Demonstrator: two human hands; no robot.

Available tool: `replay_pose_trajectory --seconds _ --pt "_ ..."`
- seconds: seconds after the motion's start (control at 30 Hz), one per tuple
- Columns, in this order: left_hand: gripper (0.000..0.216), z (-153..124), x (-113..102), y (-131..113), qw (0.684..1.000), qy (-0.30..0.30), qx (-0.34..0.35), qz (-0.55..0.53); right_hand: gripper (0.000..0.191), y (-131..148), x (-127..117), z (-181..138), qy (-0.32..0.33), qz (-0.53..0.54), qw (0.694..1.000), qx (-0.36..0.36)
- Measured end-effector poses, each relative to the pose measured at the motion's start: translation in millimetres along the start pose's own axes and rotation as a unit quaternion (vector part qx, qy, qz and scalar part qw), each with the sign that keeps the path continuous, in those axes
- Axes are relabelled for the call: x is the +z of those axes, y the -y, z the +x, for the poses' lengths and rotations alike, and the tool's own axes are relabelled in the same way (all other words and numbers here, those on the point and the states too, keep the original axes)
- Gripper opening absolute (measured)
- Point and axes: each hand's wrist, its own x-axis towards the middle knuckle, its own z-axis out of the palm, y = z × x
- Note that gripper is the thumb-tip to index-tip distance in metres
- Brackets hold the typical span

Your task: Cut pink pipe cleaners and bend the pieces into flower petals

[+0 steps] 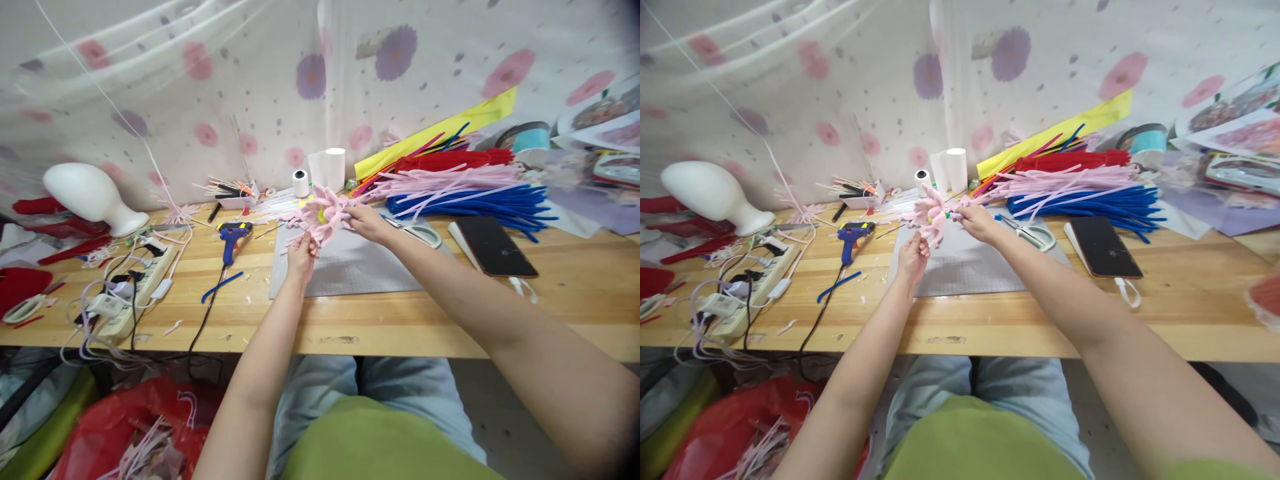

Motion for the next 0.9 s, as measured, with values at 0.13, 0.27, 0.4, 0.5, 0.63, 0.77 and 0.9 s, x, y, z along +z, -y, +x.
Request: replay_pose_trajectory --seconds 0.13,0.27,0.4,0.5,0.63,0.77,0.9 --pt "0.036 -4.0 5.9 -1.2 0.999 -0.025 -0.016 -0.011 0.030 2.3 2.7 -4.7 -0.008 -0.021 1.000 0.006" --pt "0.038 -5.2 1.0 -0.6 0.997 -0.032 -0.049 0.052 0.032 2.4 3.7 -10.0 -0.009 -0.055 0.998 0.012" --pt "0.049 -2.3 -17.5 1.4 0.986 -0.043 -0.078 0.140 0.033 1.1 8.0 -17.0 -0.008 -0.067 0.997 0.042" --pt "0.038 -3.2 -33.6 0.3 0.960 -0.066 0.040 0.270 0.032 -0.4 15.1 -22.2 0.004 -0.062 0.997 0.051" --pt "0.024 -7.4 -47.8 -4.0 0.824 0.013 0.287 0.489 0.031 -1.3 22.9 -27.2 0.012 -0.042 0.998 0.046" --pt "0.015 -6.2 -50.4 -5.3 0.723 0.070 0.362 0.585 0.031 1.5 24.2 -30.9 0.047 0.001 0.998 0.053" --pt "0.007 -4.2 -46.9 -3.6 0.716 0.100 0.367 0.585 0.029 5.0 23.4 -33.8 0.063 0.035 0.997 0.036"
